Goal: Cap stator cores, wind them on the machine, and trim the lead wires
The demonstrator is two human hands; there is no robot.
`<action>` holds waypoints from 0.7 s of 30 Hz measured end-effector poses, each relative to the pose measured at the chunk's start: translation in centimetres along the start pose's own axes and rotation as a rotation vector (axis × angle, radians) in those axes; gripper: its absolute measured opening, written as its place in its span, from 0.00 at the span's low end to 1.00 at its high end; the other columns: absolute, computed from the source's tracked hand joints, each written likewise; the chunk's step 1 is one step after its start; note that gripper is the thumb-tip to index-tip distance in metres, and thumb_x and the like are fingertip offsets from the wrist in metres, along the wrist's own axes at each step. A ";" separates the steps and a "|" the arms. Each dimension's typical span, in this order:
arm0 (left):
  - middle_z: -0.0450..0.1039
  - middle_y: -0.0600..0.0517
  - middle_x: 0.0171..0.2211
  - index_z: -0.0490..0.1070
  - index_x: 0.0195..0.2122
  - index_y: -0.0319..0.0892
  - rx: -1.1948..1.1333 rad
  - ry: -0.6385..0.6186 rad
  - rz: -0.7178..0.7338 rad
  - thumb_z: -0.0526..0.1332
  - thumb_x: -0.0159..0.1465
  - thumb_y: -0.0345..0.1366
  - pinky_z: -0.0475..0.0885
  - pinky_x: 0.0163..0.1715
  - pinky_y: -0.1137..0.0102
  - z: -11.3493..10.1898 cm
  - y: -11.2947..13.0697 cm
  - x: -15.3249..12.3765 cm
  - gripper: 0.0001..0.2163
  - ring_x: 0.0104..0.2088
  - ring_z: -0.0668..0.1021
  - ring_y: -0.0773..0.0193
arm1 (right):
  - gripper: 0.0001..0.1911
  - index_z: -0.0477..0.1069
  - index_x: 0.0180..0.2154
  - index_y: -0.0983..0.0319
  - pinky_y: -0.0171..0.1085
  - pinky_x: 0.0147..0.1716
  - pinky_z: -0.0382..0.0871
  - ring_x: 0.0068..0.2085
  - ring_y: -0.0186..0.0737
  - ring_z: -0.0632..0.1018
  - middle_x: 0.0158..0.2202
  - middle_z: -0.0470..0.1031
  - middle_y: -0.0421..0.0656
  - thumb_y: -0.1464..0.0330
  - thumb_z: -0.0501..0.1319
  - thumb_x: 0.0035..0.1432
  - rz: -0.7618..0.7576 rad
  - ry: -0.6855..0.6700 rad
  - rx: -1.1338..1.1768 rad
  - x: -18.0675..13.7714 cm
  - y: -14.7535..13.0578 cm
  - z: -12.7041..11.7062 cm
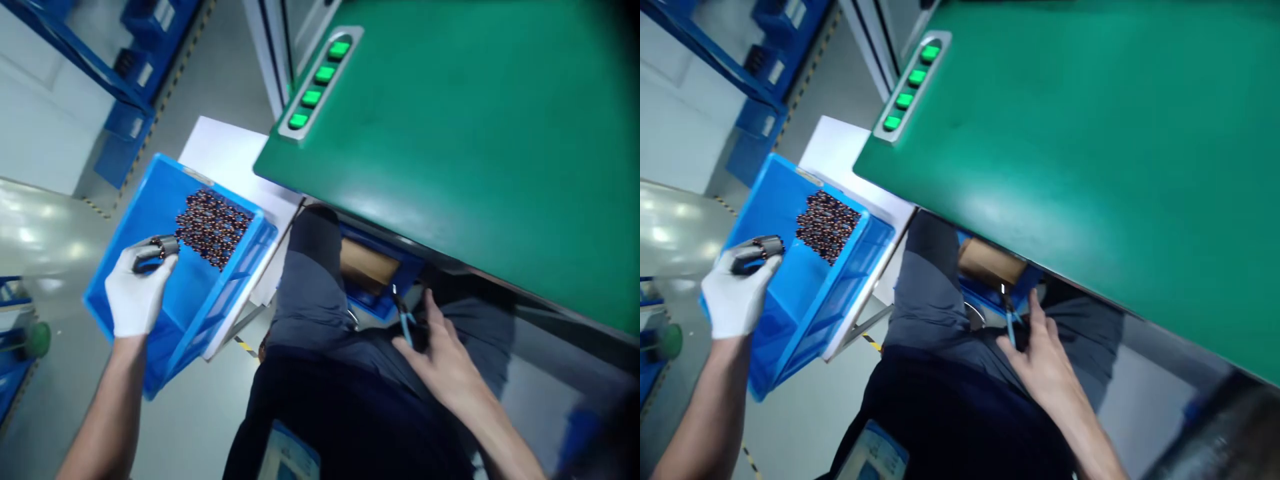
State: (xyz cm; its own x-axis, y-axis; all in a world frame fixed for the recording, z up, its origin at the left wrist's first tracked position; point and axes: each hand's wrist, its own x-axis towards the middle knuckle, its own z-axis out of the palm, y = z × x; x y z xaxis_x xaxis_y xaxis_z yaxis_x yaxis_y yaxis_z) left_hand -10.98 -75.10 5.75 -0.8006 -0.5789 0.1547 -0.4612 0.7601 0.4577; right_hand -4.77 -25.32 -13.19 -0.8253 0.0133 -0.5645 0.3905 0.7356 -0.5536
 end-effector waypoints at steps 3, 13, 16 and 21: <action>0.83 0.46 0.52 0.85 0.46 0.41 0.260 -0.023 -0.123 0.76 0.62 0.46 0.77 0.70 0.47 -0.5 -5.7 4.8 0.16 0.58 0.84 0.47 | 0.60 0.44 0.88 0.63 0.66 0.66 0.80 0.76 0.78 0.76 0.73 0.71 0.67 0.39 0.57 0.69 -0.061 -0.064 -0.029 0.4 0.0 0.7; 0.84 0.43 0.58 0.81 0.62 0.42 0.484 -0.255 -0.403 0.69 0.80 0.51 0.82 0.64 0.47 6.8 -12.6 8.9 0.20 0.59 0.86 0.50 | 0.53 0.55 0.86 0.65 0.58 0.71 0.81 0.74 0.65 0.82 0.76 0.74 0.63 0.44 0.57 0.71 -0.292 -0.089 -0.043 -0.8 -3.0 0.0; 0.85 0.43 0.57 0.79 0.65 0.41 0.465 -0.261 -0.404 0.68 0.80 0.49 0.83 0.62 0.48 6.4 -12.2 8.7 0.21 0.56 0.87 0.51 | 0.48 0.66 0.80 0.65 0.55 0.73 0.79 0.73 0.63 0.83 0.74 0.78 0.60 0.47 0.60 0.68 -0.325 -0.065 -0.014 -1.8 -3.8 -0.4; 0.89 0.39 0.52 0.80 0.64 0.43 0.349 -0.233 -0.266 0.70 0.74 0.48 0.84 0.56 0.53 2.5 -7.4 7.4 0.23 0.54 0.89 0.42 | 0.30 0.87 0.62 0.56 0.56 0.68 0.85 0.65 0.64 0.89 0.63 0.89 0.53 0.52 0.62 0.66 -0.312 -0.152 -0.035 -4.5 -4.2 -4.0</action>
State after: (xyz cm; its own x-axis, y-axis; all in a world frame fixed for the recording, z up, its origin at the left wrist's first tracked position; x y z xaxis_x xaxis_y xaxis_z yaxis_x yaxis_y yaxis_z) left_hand -14.48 -84.25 1.35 -0.6836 -0.7153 -0.1453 -0.7299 0.6714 0.1285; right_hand -4.33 -25.79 -5.84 -0.8314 -0.3151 -0.4576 0.1123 0.7113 -0.6938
